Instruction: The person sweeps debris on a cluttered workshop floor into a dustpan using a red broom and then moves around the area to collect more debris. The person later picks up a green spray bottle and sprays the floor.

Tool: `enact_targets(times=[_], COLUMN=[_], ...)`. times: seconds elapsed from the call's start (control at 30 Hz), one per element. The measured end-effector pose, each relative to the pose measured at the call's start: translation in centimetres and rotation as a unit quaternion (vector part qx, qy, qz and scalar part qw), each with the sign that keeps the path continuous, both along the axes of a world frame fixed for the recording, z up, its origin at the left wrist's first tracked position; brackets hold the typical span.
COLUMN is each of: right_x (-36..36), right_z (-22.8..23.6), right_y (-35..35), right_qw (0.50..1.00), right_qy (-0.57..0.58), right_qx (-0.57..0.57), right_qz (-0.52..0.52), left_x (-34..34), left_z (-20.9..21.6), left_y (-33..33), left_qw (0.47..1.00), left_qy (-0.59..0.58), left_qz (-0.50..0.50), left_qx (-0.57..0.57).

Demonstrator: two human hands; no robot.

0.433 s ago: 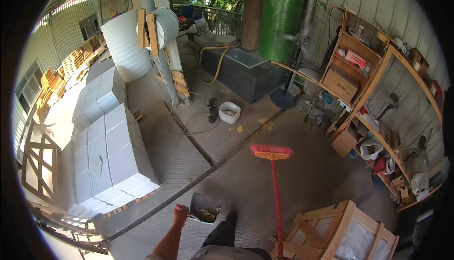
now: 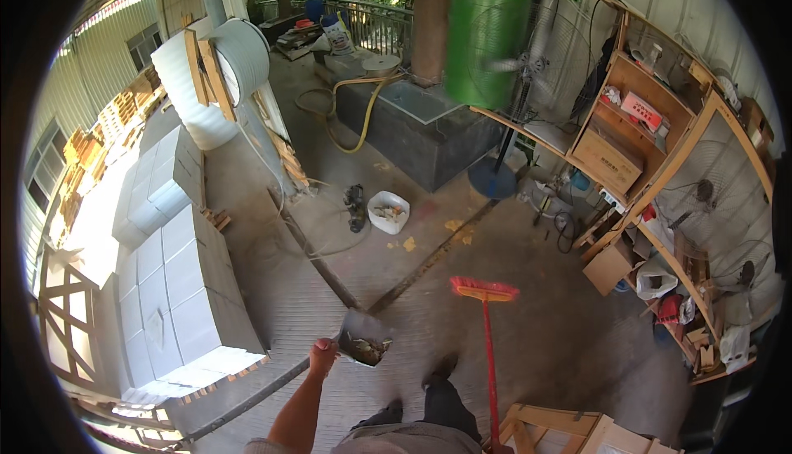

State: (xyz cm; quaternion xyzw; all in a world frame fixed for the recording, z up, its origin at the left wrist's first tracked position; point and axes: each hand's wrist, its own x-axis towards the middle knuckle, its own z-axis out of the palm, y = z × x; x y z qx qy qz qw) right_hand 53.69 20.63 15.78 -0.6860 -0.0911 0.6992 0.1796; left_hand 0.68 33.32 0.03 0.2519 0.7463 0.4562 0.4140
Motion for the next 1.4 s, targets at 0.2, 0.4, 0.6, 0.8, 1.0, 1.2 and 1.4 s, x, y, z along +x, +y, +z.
enact_targets(times=[0.2,0.4,0.6,0.8,1.0,1.2,1.4], right_x=[-0.8,-2.4,-11.9,-19.7,-23.9,-23.0,-17.3], right_z=[0.8,-7.6,-8.8,-13.2,-14.8,-10.4,-7.9], right_y=[19.3,31.7,42.9,50.4,51.7,45.9,41.2], right_qw=[0.997,0.985,0.989,0.987,0.959,0.880,0.934], right_qy=[0.026,-0.086,-0.087,-0.111,-0.132,-0.115,-0.091], right_qx=[-0.070,0.063,0.022,-0.010,-0.094,-0.126,0.019], right_qz=[0.024,0.136,0.121,0.117,0.234,0.444,0.344], left_x=[-0.5,-1.2,-3.9,-6.6,-8.5,-8.2,-9.9], left_z=[-1.0,-1.8,-3.7,-7.2,-9.9,-7.5,-10.5], left_y=[13.9,27.1,38.8,48.3,53.6,57.4,55.6], left_qw=[0.999,0.995,0.997,0.988,0.980,0.971,0.974], left_qy=[0.052,0.082,0.060,0.110,0.146,0.157,0.148], left_qz=[-0.002,-0.016,-0.023,-0.061,-0.081,-0.123,-0.099], left_qx=[-0.018,-0.049,-0.039,-0.093,-0.111,-0.133,-0.139])
